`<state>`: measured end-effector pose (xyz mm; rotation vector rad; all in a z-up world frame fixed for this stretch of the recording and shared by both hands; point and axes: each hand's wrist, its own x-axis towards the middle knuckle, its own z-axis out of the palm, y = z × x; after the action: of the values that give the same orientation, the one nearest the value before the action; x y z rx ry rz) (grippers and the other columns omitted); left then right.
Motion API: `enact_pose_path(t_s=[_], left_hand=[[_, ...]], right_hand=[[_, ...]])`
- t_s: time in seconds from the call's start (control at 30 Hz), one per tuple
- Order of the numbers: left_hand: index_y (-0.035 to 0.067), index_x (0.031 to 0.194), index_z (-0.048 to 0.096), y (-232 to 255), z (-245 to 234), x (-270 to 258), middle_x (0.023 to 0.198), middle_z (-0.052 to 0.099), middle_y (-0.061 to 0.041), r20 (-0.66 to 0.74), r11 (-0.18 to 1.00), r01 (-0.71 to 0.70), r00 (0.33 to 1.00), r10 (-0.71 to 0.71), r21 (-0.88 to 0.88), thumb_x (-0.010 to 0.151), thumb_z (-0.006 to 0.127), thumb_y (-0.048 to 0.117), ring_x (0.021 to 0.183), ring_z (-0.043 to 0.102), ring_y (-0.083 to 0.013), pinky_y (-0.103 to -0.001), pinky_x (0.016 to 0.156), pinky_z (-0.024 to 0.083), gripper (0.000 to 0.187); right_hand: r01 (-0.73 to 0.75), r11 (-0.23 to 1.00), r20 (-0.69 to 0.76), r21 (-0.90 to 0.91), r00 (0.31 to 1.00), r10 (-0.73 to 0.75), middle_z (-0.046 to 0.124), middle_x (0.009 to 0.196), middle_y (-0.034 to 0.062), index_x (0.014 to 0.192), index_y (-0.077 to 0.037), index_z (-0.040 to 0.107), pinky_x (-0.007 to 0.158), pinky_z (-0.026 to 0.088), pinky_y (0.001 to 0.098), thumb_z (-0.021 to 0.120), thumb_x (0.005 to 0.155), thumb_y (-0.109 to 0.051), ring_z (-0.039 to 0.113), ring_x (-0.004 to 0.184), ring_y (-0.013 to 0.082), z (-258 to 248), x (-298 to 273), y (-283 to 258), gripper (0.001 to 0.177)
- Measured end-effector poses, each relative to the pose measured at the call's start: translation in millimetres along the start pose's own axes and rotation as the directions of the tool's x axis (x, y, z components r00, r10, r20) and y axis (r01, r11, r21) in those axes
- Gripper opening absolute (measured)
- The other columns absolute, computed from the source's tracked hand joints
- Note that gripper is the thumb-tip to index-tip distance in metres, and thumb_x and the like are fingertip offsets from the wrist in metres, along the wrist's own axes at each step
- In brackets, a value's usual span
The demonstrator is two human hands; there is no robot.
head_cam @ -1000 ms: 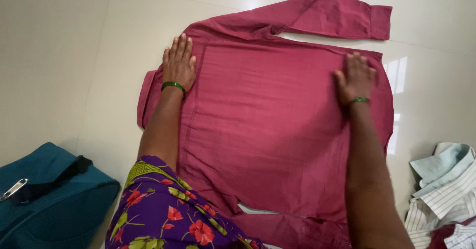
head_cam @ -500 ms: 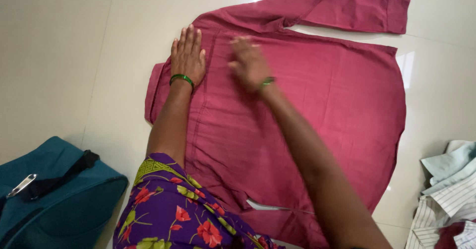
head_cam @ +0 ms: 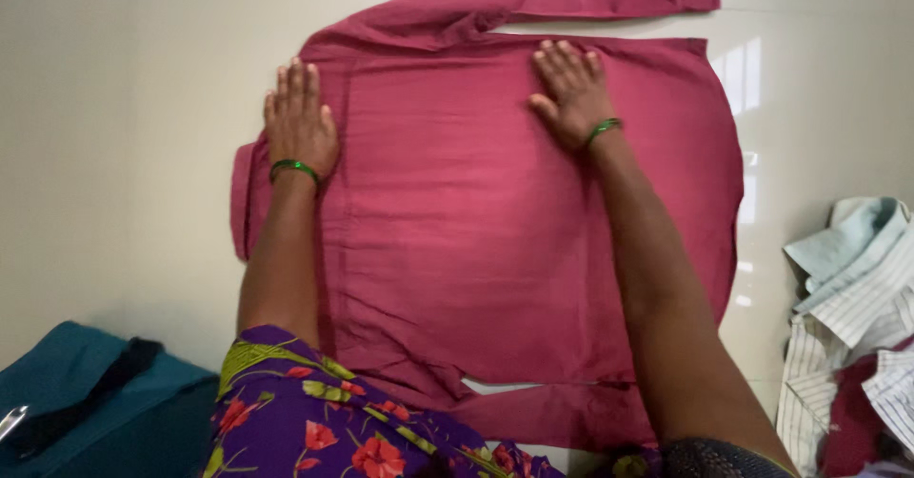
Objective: The person folds a pink long-sleeved shirt on the floor. They smooth the fabric, fold the sleeves inward, fold the shirt in half, and then fold it into a compact rectangle.
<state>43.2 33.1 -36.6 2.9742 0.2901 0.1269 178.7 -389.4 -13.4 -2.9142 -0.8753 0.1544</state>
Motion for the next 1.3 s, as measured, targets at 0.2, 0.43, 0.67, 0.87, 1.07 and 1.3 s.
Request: enact_pose_path(t_s=[0.2,0.43,0.67,0.87,1.07,1.3], left_hand=[[0.01,0.167,0.021,5,-9,-6,0.174,0.015,-0.011,0.008,0.999,0.027,1.0,-0.026,-0.041,0.106,0.036,0.025,0.16,0.012,-0.0276,-0.051,0.128,0.012,0.064],[0.009,0.167,0.021,3,-7,-6,0.174,0.014,-0.011,-0.007,1.0,0.007,1.0,-0.007,-0.001,0.107,0.034,0.026,0.16,0.011,-0.0272,-0.051,0.127,0.013,0.064],[0.011,0.166,0.017,3,-5,1,0.174,0.009,-0.009,0.059,0.999,0.041,0.997,-0.042,0.025,0.107,0.032,0.029,0.159,0.007,-0.0258,-0.049,0.127,0.009,0.063],[0.01,0.167,0.013,18,-7,-4,0.174,0.007,-0.01,0.035,0.999,-0.034,0.999,0.033,0.023,0.109,0.031,0.037,0.16,0.005,-0.0262,-0.047,0.129,0.006,0.067],[0.012,0.166,0.01,8,-8,-22,0.174,0.005,-0.007,0.113,0.999,-0.047,0.993,0.046,0.01,0.109,0.027,0.047,0.16,0.004,-0.0234,-0.045,0.13,0.005,0.069],[0.015,0.166,0.008,-6,-23,-17,0.174,0.003,-0.005,0.14,0.996,0.028,0.989,-0.039,0.082,0.106,0.022,0.056,0.159,0.003,-0.0219,-0.044,0.128,0.005,0.074]], right_hand=[[-0.283,0.959,-0.047,0.023,0.958,0.284,0.011,0.174,0.0007,0.166,-0.02,0.015,0.128,-0.004,0.0498,0.024,0.105,-0.058,0.005,0.16,0.0192,-13,-46,101,0.073],[-0.562,0.825,-0.025,0.057,0.826,0.564,0.007,0.174,-0.0019,0.166,-0.024,0.012,0.127,-0.008,0.0564,0.018,0.104,-0.059,0.002,0.16,0.0211,-27,-78,145,0.072],[-0.508,0.838,-0.23,0.198,0.807,0.543,0.013,0.176,0.012,0.167,-0.007,0.021,0.128,-0.002,0.0615,0.037,0.107,-0.06,0.007,0.163,0.0333,0,-56,65,0.082],[-0.119,0.985,-0.022,0.123,0.992,0.123,0.009,0.172,0.0086,0.164,-0.011,0.017,0.122,-0.004,0.0619,0.034,0.102,-0.063,0.002,0.159,0.0284,34,-54,-123,0.083],[-0.143,0.99,-0.045,0.021,0.989,0.144,0.007,0.173,0.0078,0.165,-0.014,0.014,0.125,-0.001,0.0536,0.028,0.101,-0.066,0.003,0.159,0.0262,34,-64,-78,0.083],[-0.337,0.94,-0.123,0.058,0.932,0.342,0.014,0.174,0.0127,0.166,-0.01,0.02,0.126,0.005,0.0592,0.037,0.103,-0.062,0.009,0.16,0.0315,29,-114,66,0.083]])
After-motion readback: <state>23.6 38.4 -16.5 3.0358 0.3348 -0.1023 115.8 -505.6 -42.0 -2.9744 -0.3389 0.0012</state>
